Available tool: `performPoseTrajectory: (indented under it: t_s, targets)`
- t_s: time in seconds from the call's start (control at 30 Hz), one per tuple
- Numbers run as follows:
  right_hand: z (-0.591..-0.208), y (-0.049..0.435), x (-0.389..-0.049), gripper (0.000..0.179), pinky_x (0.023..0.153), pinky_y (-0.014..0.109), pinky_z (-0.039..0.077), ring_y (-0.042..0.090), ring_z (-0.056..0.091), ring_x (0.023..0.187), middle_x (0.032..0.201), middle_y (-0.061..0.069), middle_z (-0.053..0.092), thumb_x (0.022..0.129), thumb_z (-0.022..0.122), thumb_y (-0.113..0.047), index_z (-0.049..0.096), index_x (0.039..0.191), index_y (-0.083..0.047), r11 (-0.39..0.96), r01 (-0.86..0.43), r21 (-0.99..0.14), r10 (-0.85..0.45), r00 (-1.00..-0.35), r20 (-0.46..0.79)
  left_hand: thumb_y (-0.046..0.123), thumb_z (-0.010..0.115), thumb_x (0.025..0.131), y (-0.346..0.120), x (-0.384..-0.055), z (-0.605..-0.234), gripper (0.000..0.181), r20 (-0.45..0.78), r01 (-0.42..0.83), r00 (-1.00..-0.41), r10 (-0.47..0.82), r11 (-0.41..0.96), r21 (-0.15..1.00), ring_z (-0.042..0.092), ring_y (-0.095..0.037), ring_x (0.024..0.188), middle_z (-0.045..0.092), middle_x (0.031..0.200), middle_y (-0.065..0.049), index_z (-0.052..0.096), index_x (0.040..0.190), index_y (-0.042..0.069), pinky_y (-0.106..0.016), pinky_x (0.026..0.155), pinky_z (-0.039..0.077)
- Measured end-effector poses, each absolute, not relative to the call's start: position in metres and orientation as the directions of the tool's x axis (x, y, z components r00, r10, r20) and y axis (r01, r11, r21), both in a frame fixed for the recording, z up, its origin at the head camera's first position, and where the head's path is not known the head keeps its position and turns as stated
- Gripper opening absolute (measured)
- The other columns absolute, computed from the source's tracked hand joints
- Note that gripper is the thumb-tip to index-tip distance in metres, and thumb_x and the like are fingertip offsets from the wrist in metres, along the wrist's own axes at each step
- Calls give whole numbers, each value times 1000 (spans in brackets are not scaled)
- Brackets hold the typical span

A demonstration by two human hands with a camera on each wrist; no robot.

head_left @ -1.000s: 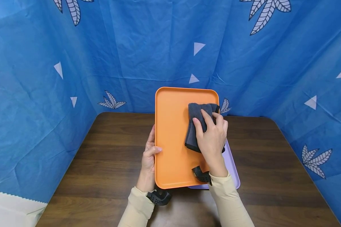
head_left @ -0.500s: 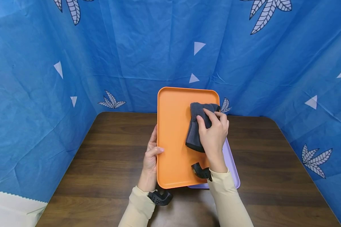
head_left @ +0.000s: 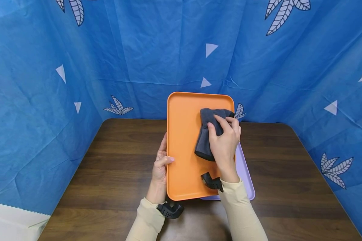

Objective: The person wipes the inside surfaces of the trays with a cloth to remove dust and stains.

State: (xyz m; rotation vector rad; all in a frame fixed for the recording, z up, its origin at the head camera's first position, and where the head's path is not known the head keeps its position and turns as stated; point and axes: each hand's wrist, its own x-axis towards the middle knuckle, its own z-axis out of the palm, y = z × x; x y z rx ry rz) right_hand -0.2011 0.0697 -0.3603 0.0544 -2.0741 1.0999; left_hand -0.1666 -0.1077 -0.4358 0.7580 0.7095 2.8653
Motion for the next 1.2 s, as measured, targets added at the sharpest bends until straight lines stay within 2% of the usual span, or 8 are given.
performPoseTrajectory:
  t_s: [0.3,0.57,0.83,0.97,1.2]
  targets:
    - [-362,54,-194,27,87,51,40,40,51,103,114,23,59,85,73,-14,74,110,-4,644,-434,-630,229,-676,700,-16,27,73,-106,-166,-437,84,421,40,-885,198,-869,493,62,-13,114,60,135,1,47,145,22,-24,94,51]
    - [-362,32,-181,25,79,48,44,38,52,95,112,20,61,85,74,-15,75,108,-6,688,-497,-529,109,-650,752,-17,26,74,-104,-166,-438,84,421,33,-884,203,-871,490,60,-14,115,59,136,0,45,146,22,-25,95,50]
    - [-365,8,-166,22,80,48,47,36,53,99,111,18,63,86,73,-16,75,106,-7,703,-561,-437,-11,-623,782,-16,19,79,-102,-165,-436,81,458,11,-860,224,-890,456,62,-10,98,57,139,1,48,145,21,-18,78,53]
    - [-366,5,-165,22,80,48,46,36,53,99,110,18,63,85,74,-14,76,106,-7,694,-563,-449,7,-619,785,-16,18,80,-102,-166,-436,80,475,-3,-850,226,-906,424,63,-11,99,56,139,0,48,145,19,-19,79,54]
    - [-367,8,-165,24,79,46,45,33,54,97,109,16,63,82,77,-14,76,106,-8,650,-544,-530,63,-657,752,-17,17,80,-100,-166,-435,81,472,-8,-852,228,-906,423,63,-11,99,59,135,-1,48,145,19,-19,79,54]
